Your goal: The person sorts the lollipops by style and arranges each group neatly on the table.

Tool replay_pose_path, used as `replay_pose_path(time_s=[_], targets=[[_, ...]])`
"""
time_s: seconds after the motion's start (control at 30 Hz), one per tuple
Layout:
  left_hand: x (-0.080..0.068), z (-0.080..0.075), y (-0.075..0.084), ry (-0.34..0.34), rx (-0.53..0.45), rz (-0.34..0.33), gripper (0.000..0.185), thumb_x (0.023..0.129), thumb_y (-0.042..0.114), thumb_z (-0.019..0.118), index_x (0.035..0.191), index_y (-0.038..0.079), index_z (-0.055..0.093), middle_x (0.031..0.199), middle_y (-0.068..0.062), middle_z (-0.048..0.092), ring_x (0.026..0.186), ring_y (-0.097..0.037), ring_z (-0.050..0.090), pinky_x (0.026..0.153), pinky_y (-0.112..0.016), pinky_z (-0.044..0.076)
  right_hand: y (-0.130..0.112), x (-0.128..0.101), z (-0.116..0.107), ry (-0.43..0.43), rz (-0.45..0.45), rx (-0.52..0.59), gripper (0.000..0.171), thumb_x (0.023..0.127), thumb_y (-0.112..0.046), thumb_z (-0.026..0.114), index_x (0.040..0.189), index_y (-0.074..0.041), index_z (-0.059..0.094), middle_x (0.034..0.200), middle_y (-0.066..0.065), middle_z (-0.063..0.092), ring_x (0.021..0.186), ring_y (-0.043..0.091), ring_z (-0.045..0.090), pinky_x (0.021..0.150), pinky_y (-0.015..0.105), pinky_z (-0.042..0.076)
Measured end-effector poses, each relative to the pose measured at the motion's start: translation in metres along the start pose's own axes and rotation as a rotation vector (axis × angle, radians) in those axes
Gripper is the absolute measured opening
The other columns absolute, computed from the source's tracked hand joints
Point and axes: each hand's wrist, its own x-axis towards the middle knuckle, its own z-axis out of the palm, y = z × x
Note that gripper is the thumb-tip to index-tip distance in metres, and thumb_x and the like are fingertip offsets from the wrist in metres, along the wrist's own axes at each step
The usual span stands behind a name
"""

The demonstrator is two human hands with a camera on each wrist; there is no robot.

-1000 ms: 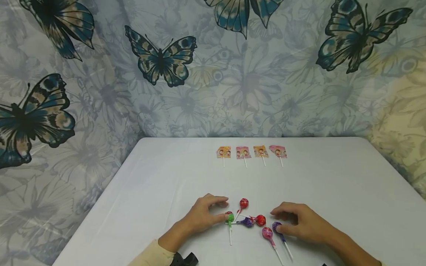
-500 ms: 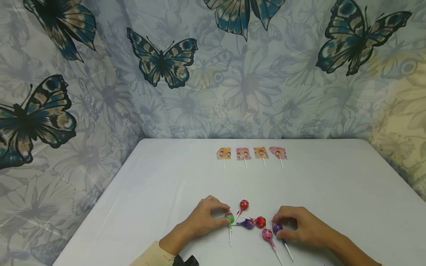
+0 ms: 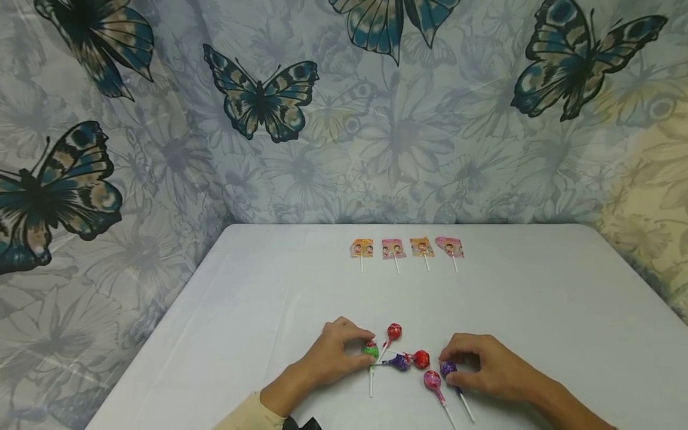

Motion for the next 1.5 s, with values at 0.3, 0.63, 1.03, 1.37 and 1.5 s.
replay_pose_path(time_s=[0.3,0.63,1.03,1.37,1.5], targets=[[0.005,0.002,0.001,0.038,-0.017,0.007,0.029,0.076,0.021,0.083,0.103,0.014,0.076,0.095,0.012,0.063,0.093,-0.005,0.053,0.085,-0.028,0.043,-0.003,0.001,-0.005,0.005,0.000,-0.020,0.020,0.085,-0.026,0.076,0.103,-0.024,0.068,0.094,-0.013,0.062,0.084,0.010,0.056,0.074,0.025,0.048],[0.007,-0.006,0.001,0.121,-0.141,-0.096,0.025,0.079,0.009,0.080,0.103,0.007,0.074,0.098,0.009,0.066,0.097,-0.011,0.058,0.089,-0.033,0.048,-0.007,0.006,-0.006,-0.011,0.033,-0.020,0.019,0.086,-0.029,0.075,0.103,-0.025,0.069,0.094,-0.013,0.062,0.085,0.010,0.056,0.077,0.025,0.048],[0.029,-0.032,-0.005,0.258,-0.127,-0.181,0.028,0.082,0.010,0.078,0.108,0.003,0.072,0.100,0.004,0.070,0.101,-0.017,0.060,0.090,-0.047,0.045,-0.005,0.002,-0.004,-0.013,0.052,-0.022,0.019,0.086,-0.030,0.074,0.103,-0.026,0.068,0.096,-0.013,0.062,0.086,0.009,0.056,0.079,0.024,0.047],[0.064,-0.040,-0.018,0.279,-0.075,-0.237,0.026,0.084,0.009,0.075,0.109,0.002,0.072,0.102,-0.002,0.070,0.100,-0.021,0.059,0.087,-0.042,0.048,-0.003,0.000,-0.001,-0.012,0.032,-0.017,0.019,0.086,-0.028,0.074,0.104,-0.025,0.068,0.097,-0.012,0.062,0.087,0.010,0.056,0.080,0.024,0.047],[0.077,-0.041,-0.025,0.278,-0.104,-0.288,0.026,0.085,0.009,0.074,0.110,0.004,0.072,0.101,-0.002,0.068,0.101,-0.022,0.058,0.085,-0.042,0.048,-0.003,0.000,0.000,-0.011,0.022,-0.017,0.020,0.086,-0.029,0.074,0.105,-0.025,0.068,0.097,-0.013,0.062,0.087,0.010,0.056,0.079,0.024,0.047]])
